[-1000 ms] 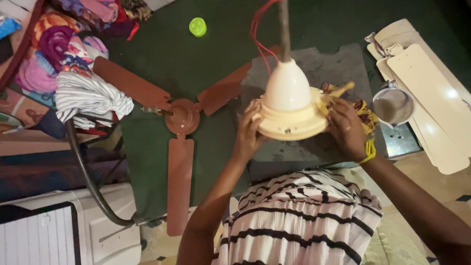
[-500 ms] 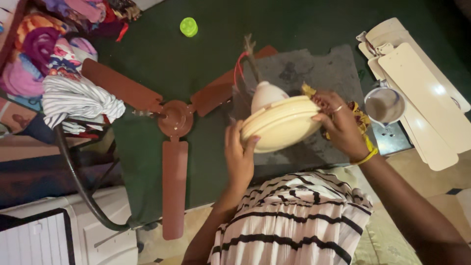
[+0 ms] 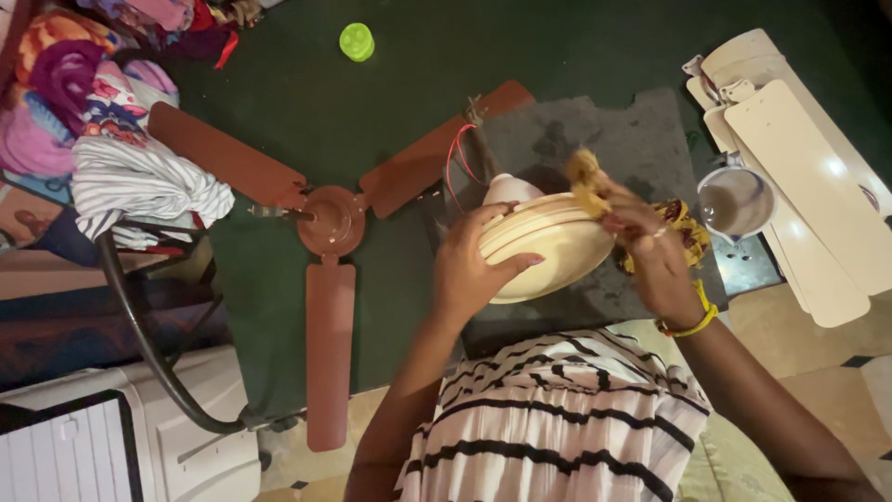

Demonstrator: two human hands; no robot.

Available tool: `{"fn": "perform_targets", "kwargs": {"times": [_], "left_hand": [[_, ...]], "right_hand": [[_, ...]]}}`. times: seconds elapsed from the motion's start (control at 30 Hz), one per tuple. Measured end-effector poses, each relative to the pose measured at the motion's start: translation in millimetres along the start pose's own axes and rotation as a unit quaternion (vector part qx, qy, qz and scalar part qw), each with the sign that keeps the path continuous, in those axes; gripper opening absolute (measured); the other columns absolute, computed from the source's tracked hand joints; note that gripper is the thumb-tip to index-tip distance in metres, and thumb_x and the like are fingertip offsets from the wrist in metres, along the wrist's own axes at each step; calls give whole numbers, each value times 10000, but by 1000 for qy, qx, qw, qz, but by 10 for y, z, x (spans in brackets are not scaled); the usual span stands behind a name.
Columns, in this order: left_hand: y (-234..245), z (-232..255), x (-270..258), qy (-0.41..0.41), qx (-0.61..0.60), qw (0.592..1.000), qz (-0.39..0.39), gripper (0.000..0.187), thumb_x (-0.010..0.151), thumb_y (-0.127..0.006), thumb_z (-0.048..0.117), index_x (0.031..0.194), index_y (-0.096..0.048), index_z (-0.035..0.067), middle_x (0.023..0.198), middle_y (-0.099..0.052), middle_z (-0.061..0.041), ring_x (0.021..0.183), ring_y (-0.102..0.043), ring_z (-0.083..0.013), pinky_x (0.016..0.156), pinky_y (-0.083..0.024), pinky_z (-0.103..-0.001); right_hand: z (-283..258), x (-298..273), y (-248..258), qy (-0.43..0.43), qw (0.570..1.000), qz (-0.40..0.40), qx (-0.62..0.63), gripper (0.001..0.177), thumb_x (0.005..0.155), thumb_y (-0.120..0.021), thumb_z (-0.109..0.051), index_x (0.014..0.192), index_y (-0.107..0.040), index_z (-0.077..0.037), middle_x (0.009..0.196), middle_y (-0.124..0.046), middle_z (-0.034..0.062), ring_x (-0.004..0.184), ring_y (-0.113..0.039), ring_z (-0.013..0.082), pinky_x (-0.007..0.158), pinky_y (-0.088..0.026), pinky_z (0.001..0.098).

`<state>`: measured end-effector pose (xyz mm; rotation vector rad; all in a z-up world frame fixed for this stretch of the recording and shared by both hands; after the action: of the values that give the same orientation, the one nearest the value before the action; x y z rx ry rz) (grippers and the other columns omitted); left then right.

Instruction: The person wipes the ceiling fan motor housing and a fan blade with a cloth, using a liquid from a small container. The person handles the motor housing and blade one at a time, wiping each surface thoroughly.

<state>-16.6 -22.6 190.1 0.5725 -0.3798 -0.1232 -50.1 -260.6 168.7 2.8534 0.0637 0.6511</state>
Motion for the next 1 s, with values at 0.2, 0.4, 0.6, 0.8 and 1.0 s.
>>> {"fn": "perform_targets", "kwargs": {"times": [0.2,0.4,0.6,0.8,1.0], "left_hand": [[6,6,12,9,-1,1000,17,733,672,-964,393,1252,-634,91,1228,-738,-98,1144,-716,-285,978,-576,-379],[25,-33,-2,21,-32,999,23,711,686,-960,378,1244,-642,72,1226,-747,-101,1132,-742,-260,975,-590,-352],[-5,-62,27,13,-28,1000,6,747,676,-964,398,1247,-626,55,1221,-743,-115,1128,-737,-261,977,-581,-361],[-112,-161,-3,66,-58,996,4,890,693,-958,448,1391,-531,98,1224,-749,-117,1115,-765,-250,942,-623,-351],[-78,-274,-71,42,-99,994,24,1073,682,-970,405,1528,-384,102,1308,-708,-173,1197,-730,-280,992,-607,-373]], "right_hand": [[41,188,-162,-84,995,18,50,140,1038,-618,-108,1136,-581,-14,1365,-566,159,1364,-532,265,1144,-442,383],[260,225,-139,-113,979,-19,169,136,1023,-620,-54,1154,-585,-39,1330,-561,85,1399,-535,219,1141,-440,319],[-62,563,-235,-81,992,-95,-16,165,905,-720,-46,1066,-686,-44,1250,-693,91,1151,-674,194,956,-547,309],[-700,984,-658,162,932,-276,-169,279,745,-736,-64,1024,-754,-80,1135,-738,41,1099,-684,246,922,-557,379],[-525,1028,-605,147,943,-281,-98,194,789,-753,-84,980,-737,-53,1107,-737,70,1038,-697,249,872,-577,364]]}}
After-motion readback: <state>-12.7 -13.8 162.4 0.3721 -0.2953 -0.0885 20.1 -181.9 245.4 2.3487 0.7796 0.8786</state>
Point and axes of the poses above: each hand's wrist, its own x-axis towards the middle knuckle, its own y-axis out of the back of the hand, z = x × y, the point moved 6 cm from there along x, towards the middle knuckle
